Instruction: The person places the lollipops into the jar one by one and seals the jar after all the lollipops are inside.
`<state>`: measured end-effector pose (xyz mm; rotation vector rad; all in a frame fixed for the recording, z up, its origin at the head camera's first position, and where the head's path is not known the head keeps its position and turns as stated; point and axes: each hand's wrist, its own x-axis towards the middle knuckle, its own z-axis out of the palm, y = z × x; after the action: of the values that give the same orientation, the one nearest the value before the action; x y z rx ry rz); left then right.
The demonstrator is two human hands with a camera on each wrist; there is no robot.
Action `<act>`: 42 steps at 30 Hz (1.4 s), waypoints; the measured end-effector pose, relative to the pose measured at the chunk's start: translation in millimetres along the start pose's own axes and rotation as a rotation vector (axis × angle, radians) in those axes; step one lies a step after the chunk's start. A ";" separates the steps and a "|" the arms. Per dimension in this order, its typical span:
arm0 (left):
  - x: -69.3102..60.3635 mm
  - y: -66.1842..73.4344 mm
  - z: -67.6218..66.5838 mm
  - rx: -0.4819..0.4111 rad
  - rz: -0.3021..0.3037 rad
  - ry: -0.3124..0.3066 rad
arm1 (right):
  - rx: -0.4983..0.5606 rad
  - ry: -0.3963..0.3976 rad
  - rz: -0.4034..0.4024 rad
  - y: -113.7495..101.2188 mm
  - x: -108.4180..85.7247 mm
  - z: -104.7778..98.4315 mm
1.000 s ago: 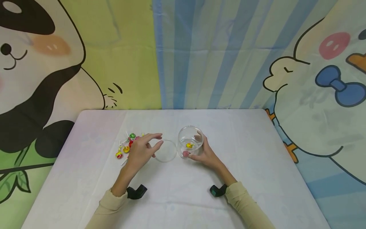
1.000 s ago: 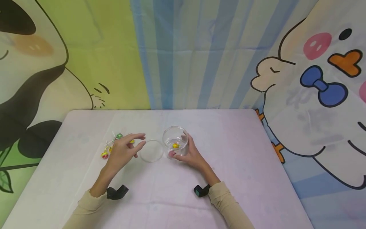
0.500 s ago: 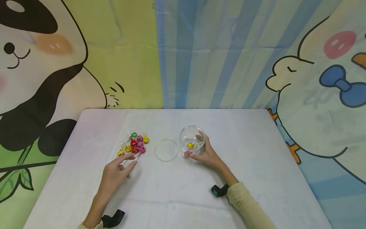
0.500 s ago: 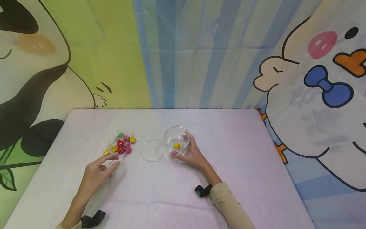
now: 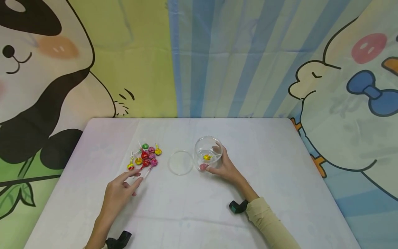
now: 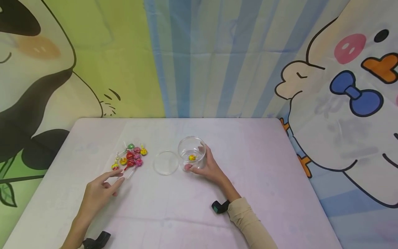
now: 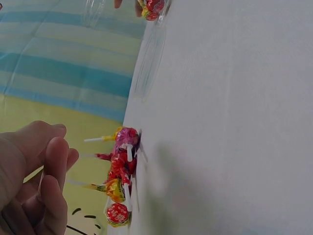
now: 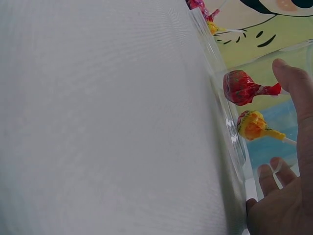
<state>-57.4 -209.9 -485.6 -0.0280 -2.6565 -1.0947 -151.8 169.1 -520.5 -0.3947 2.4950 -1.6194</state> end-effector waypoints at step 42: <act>61.2 -24.1 -4.6 0.222 0.042 0.156 | -0.026 0.007 0.030 9.0 2.1 1.5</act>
<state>-118.2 -235.4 -483.6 0.0428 -2.6062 -0.7506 -154.7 170.6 -529.2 -0.3541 2.5175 -1.5812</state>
